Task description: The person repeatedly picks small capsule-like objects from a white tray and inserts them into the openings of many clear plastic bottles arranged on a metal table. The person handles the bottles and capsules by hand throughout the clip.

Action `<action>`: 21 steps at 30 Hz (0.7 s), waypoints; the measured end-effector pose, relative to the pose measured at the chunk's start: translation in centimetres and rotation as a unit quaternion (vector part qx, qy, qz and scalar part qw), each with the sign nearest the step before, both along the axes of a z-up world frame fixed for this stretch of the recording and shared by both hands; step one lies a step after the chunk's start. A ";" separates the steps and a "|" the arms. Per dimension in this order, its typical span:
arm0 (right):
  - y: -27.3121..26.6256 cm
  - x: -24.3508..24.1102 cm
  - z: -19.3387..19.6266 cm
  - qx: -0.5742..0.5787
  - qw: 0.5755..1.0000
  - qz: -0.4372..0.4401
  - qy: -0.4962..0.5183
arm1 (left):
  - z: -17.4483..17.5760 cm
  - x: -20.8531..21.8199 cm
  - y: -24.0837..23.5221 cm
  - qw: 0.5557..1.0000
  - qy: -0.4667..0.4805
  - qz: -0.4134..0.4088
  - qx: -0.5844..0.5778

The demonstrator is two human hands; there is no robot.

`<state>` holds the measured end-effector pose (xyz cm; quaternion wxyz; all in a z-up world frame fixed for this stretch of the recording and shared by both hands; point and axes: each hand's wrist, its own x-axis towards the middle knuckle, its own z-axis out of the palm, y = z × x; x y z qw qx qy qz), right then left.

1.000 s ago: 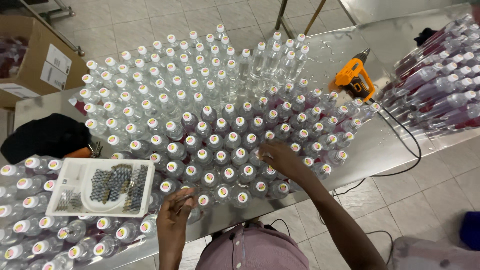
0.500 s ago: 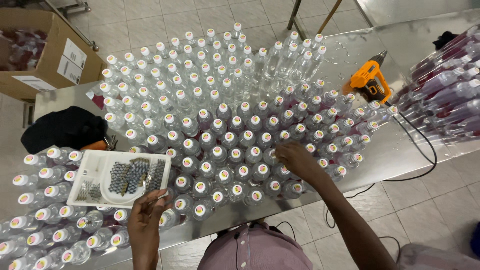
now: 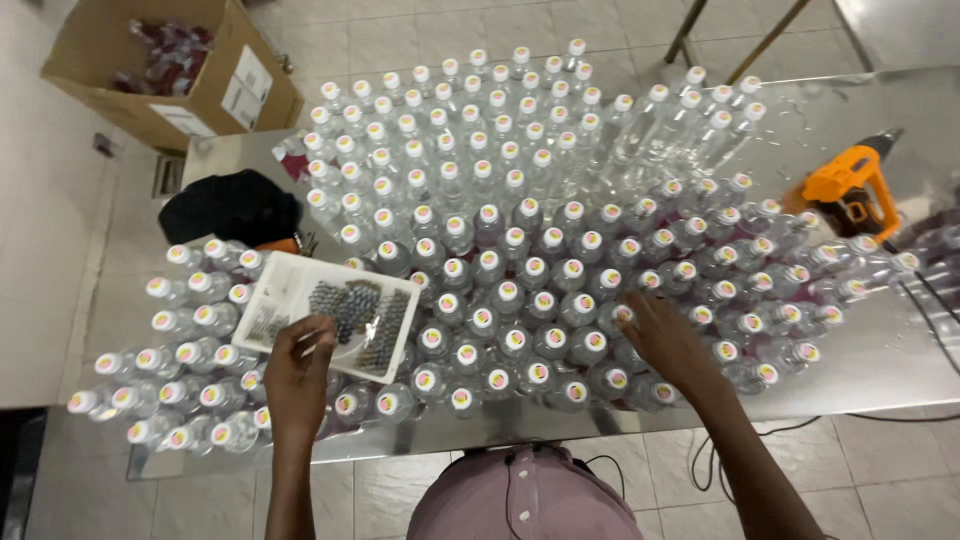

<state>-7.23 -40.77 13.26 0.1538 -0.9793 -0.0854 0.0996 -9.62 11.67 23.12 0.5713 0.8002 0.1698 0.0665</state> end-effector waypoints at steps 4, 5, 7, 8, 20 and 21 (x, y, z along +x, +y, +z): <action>0.0 0.7 -0.8 -0.064 0.995 0.050 -0.056 | -1.8 2.2 2.1 0.990 -0.052 -0.032 0.129; -0.7 1.0 -2.1 -0.078 0.993 0.068 -0.054 | -2.5 2.9 2.6 0.979 -0.020 -0.056 0.194; -1.2 1.2 -3.6 -0.090 0.991 0.088 -0.051 | -3.3 3.9 3.1 0.963 0.015 -0.079 0.258; -1.3 1.3 -3.7 -0.101 0.991 0.079 -0.040 | -3.6 4.6 2.8 0.958 0.027 -0.093 0.268; -0.4 -0.5 -1.0 -0.078 0.989 0.026 -0.124 | -12.5 5.8 4.5 0.876 -0.118 -0.095 0.458; 0.1 -1.7 -1.2 -0.035 0.987 0.026 -0.155 | -15.9 4.9 6.1 0.823 -0.151 -0.042 0.545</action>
